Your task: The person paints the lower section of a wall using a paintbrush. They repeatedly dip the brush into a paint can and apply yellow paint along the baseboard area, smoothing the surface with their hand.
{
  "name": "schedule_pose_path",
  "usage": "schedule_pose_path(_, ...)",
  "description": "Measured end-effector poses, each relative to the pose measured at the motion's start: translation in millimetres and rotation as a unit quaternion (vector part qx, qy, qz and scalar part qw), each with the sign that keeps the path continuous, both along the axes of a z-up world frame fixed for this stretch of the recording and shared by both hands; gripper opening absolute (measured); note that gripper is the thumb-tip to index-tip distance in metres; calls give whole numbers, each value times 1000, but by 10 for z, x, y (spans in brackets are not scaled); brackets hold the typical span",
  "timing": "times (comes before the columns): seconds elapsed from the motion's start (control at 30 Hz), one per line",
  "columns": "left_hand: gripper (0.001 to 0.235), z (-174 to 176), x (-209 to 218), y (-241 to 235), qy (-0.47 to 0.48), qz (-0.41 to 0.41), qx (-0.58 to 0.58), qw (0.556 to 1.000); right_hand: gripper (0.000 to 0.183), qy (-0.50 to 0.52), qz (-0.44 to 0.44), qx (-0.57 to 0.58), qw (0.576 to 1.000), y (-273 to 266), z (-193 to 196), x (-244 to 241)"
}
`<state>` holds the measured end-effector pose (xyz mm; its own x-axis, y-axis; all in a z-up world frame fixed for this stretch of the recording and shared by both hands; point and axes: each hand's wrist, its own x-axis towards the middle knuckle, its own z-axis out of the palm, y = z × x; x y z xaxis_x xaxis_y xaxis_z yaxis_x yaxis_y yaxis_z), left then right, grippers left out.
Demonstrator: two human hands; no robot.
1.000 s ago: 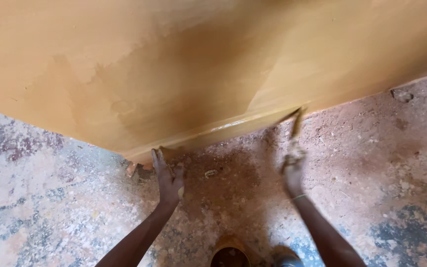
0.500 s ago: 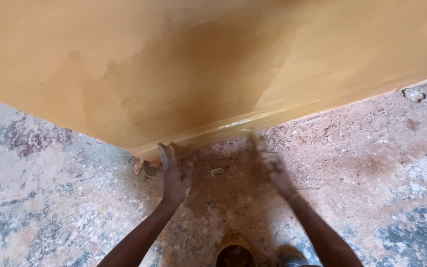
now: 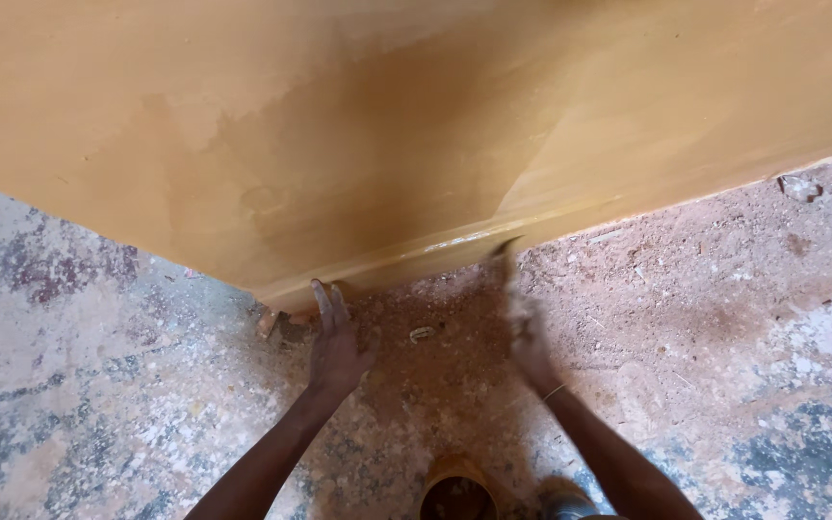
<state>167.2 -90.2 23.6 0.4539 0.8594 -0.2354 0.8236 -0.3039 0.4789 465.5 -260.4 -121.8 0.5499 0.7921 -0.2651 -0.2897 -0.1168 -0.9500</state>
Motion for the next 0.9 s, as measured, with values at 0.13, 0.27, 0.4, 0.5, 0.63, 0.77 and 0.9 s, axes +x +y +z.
schedule_pose_path(0.13, 113, 59, -4, 21, -29, -31, 46, 998, 27, -434, 174, 150, 871, -32, 242, -463)
schedule_pose_path(0.27, 107, 123, 3, 3, -7, 1, -11, 1000, 22, -249, 100, 36, 963, -121, 459, -91)
schedule_pose_path(0.4, 101, 142, 12, 40, 18, 20, -78, 997, 33, -106, -83, -48, 990, -306, 649, 648)
schedule_pose_path(0.5, 106, 47, -36, 7, -57, -18, 34, 998, 35, -36, -188, 17, 981, -434, 731, 1009)
schedule_pose_path(0.63, 106, -60, -42, -31, -88, -25, 70, 993, 43, -76, -183, 50, 979, -262, 764, 981)
schedule_pose_path(0.77, 106, 29, -37, -46, -115, -28, 66, 991, 32, -110, -41, -103, 988, -17, 786, 262)
schedule_pose_path(0.9, 112, 226, -20, -17, -124, -19, 28, 992, 30, -298, 128, 31, 945, -80, 1007, -363)
